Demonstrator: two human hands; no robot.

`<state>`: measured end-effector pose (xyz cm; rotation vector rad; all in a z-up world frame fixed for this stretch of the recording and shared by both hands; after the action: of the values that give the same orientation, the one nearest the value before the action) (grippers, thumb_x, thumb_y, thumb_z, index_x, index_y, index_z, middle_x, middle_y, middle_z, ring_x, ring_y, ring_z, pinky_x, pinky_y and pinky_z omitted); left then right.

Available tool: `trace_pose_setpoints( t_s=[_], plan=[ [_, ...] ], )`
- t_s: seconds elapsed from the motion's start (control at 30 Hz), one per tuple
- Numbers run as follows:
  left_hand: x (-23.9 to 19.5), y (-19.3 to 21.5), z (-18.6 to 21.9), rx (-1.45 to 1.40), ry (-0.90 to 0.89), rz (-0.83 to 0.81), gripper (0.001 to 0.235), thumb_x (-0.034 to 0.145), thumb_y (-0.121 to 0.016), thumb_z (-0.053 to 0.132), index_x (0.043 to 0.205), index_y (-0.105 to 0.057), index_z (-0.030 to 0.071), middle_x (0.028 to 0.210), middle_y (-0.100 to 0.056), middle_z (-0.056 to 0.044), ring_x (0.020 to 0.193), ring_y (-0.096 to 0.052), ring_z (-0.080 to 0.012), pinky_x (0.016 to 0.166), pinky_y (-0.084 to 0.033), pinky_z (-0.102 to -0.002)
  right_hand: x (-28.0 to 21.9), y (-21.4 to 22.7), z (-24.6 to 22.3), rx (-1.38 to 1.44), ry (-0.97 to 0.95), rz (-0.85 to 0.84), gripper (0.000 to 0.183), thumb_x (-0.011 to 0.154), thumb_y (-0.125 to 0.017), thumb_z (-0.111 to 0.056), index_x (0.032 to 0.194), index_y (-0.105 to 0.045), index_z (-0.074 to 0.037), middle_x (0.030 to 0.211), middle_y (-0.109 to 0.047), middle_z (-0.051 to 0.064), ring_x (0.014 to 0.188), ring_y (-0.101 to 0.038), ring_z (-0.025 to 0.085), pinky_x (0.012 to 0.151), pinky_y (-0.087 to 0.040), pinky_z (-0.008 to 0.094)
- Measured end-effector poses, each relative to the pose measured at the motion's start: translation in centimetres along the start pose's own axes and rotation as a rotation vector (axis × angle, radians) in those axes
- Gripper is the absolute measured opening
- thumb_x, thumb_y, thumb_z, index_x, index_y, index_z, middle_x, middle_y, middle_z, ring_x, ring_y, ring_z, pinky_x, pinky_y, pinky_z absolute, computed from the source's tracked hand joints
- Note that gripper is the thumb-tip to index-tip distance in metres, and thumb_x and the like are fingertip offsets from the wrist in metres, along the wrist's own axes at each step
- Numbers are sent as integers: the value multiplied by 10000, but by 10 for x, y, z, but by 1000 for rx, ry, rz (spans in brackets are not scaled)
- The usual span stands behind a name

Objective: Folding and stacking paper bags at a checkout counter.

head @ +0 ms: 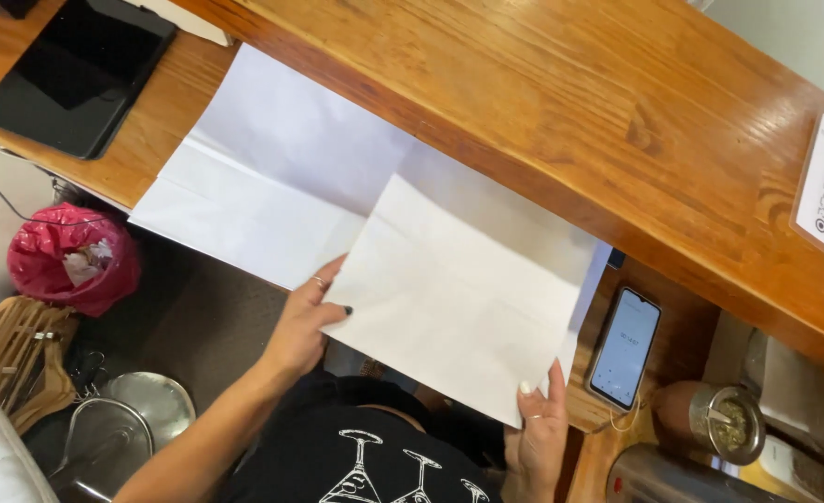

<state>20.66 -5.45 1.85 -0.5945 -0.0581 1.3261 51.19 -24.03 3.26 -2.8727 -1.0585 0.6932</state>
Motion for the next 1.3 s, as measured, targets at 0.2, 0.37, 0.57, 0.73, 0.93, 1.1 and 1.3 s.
trace_pose_setpoints(
  t_s=[0.2, 0.37, 0.57, 0.73, 0.93, 1.1, 1.3],
  plan=[
    [24, 136, 52, -113, -274, 330, 780, 574, -575, -57, 1347, -667, -14, 1082, -734, -114, 813, -674, -193, 663, -516, -242, -9, -121, 17, -159, -125, -391, 830, 946, -565, -79, 1655, -175, -264, 659, -274, -11, 466, -480, 152, 521, -658, 390],
    [65, 210, 88, -16, -334, 356, 795, 562, -518, -21, 1340, -677, 16, 1149, -713, -114, 940, -709, -209, 825, -571, -266, 16, -196, 73, -150, -190, -501, 784, 978, -477, -1, 1651, -126, -198, 1108, -622, 258, 786, -725, 376, 716, -680, 455],
    [83, 235, 135, 416, -217, 272, 634, 784, -611, 10, 1416, -640, 45, 1114, -702, -128, 913, -695, -207, 785, -596, -330, -9, -260, 70, -135, -196, -607, 779, 981, -456, 43, 1638, -60, -89, 1311, -555, 378, 1058, -691, 478, 770, -694, 493],
    [82, 224, 172, 913, -187, 263, 476, 956, -700, 74, 1430, -666, 88, 1169, -718, -195, 1066, -691, -324, 870, -539, -442, -14, -247, 77, -357, -113, -658, 819, 944, -581, 40, 1614, -114, -16, 1263, -603, 327, 1043, -703, 407, 763, -708, 509],
    [97, 215, 156, 1115, 54, 316, 756, 1053, -482, 641, 1580, -459, 100, 1561, -465, -223, 1449, -394, -406, 1200, -281, -545, -13, -262, 51, -480, 196, -609, 795, 1053, -501, -159, 1626, 22, 11, 1692, -43, 275, 1565, -8, 424, 1281, -78, 493],
    [70, 176, 164, 1052, 96, 305, 852, 1031, -380, 750, 1560, -475, 89, 1512, -505, -254, 1436, -408, -436, 1205, -284, -556, -11, -277, 57, -526, -41, -573, 736, 1089, -449, -260, 1658, -18, -82, 1721, 32, 195, 1592, 31, 337, 1289, -52, 463],
    [46, 159, 189, 1128, -295, 379, 713, 1114, -500, 462, 1510, -488, -131, 1455, -476, -433, 1391, -408, -559, 1173, -283, -615, -19, -260, 19, -369, 158, -568, 775, 1034, -454, -319, 1635, -79, -5, 1697, -37, 283, 1566, -67, 423, 1250, -133, 573]
  ],
)
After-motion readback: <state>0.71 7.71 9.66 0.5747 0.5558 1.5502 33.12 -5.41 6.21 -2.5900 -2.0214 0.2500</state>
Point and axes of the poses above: each hand's wrist, its own x-axis towards the middle knuckle, its own y-axis out of the back of the hand, z = x × y, the point moved 8 cm from there along x, towards the middle knuckle
